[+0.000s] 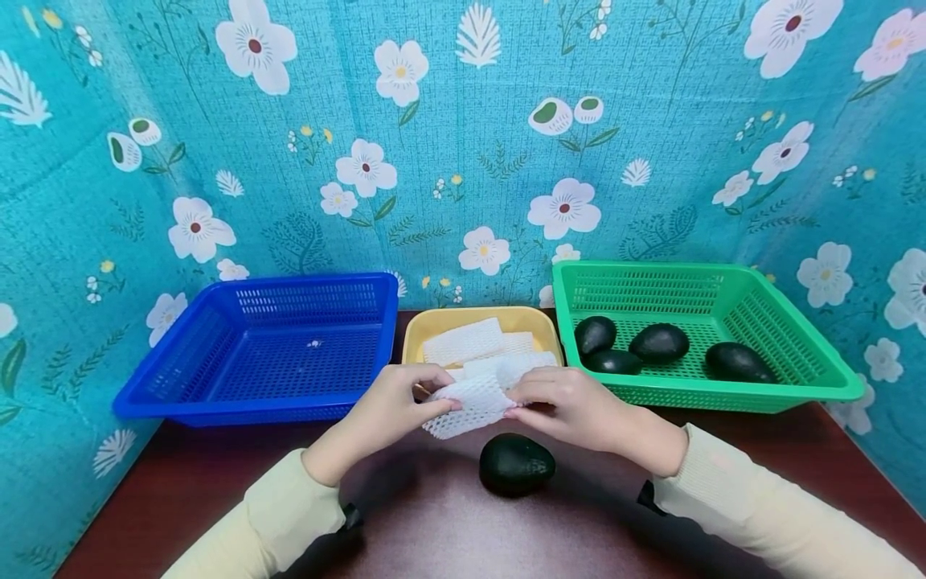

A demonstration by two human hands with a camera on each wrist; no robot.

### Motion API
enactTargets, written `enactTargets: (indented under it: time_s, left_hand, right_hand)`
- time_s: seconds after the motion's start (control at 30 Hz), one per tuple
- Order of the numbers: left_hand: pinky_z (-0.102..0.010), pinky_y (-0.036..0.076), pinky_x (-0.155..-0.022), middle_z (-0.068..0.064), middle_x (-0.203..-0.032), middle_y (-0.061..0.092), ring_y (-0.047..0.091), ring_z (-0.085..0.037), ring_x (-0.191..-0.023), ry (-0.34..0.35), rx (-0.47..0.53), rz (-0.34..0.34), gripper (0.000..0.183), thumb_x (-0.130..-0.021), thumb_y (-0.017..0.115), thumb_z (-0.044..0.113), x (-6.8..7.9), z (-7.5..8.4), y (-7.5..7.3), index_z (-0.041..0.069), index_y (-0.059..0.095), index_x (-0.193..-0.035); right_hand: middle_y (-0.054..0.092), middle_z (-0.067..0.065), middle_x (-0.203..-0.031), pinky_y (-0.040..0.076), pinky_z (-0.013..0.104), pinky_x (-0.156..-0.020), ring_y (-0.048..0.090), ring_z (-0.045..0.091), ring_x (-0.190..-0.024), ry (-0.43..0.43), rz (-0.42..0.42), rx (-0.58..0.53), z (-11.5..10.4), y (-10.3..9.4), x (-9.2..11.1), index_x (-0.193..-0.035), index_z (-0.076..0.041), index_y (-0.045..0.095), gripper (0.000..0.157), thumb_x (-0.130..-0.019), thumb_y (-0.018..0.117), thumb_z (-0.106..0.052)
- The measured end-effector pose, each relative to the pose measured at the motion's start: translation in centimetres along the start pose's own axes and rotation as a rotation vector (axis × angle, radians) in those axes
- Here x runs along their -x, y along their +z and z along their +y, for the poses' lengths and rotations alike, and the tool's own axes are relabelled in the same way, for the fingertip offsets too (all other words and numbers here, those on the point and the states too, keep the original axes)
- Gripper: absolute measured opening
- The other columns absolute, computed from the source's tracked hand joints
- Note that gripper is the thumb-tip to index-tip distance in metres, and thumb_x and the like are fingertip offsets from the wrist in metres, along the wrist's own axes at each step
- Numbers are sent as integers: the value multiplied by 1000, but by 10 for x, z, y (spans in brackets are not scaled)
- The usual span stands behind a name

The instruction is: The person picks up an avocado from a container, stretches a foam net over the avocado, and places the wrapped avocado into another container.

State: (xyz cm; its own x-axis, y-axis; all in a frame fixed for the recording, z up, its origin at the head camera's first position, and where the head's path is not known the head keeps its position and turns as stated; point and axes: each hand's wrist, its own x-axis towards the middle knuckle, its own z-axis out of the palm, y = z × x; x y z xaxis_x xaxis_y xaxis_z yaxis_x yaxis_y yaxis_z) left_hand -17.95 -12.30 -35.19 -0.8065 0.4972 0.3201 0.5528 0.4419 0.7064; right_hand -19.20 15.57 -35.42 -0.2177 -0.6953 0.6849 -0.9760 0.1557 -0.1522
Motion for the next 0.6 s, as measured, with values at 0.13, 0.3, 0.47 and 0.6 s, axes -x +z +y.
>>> enactTargets:
  time_s: [0.13, 0.3, 0.47, 0.6]
  left_hand:
    - [-31, 60, -71, -2, -93, 75, 67, -11, -79, -11, 12, 13, 14, -87, 83, 13, 1, 0, -2, 7, 76, -97]
    - [-28, 59, -69, 1, -90, 74, 66, -10, -77, -12, 16, 36, 14, -85, 84, 12, 3, -1, -4, 8, 76, -96]
    - [-27, 58, -68, 3, -87, 72, 65, -9, -75, -13, 31, 35, 12, -85, 84, 11, 5, -1, -6, 8, 75, -94]
    - [-28, 58, -68, 3, -86, 72, 64, -9, -75, -21, 44, 32, 12, -85, 84, 10, 6, -2, -6, 9, 75, -93]
  right_hand:
    - [73, 2, -90, 54, 20, -69, 64, 9, -75, 18, -21, -8, 0, -2, 3, -101, -7, 77, 31, -104, 60, -33]
    - [73, -1, -90, 53, 19, -68, 62, 7, -73, 40, -38, 1, -1, -3, 6, -99, -9, 77, 28, -104, 61, -31]
    - [72, -5, -88, 52, 19, -68, 61, 4, -74, 62, -59, 29, -2, -4, 10, -95, -11, 77, 30, -105, 60, -32]
    - [70, -6, -87, 51, 18, -68, 59, 3, -73, 65, -73, 39, -3, -3, 12, -93, -12, 76, 30, -105, 59, -33]
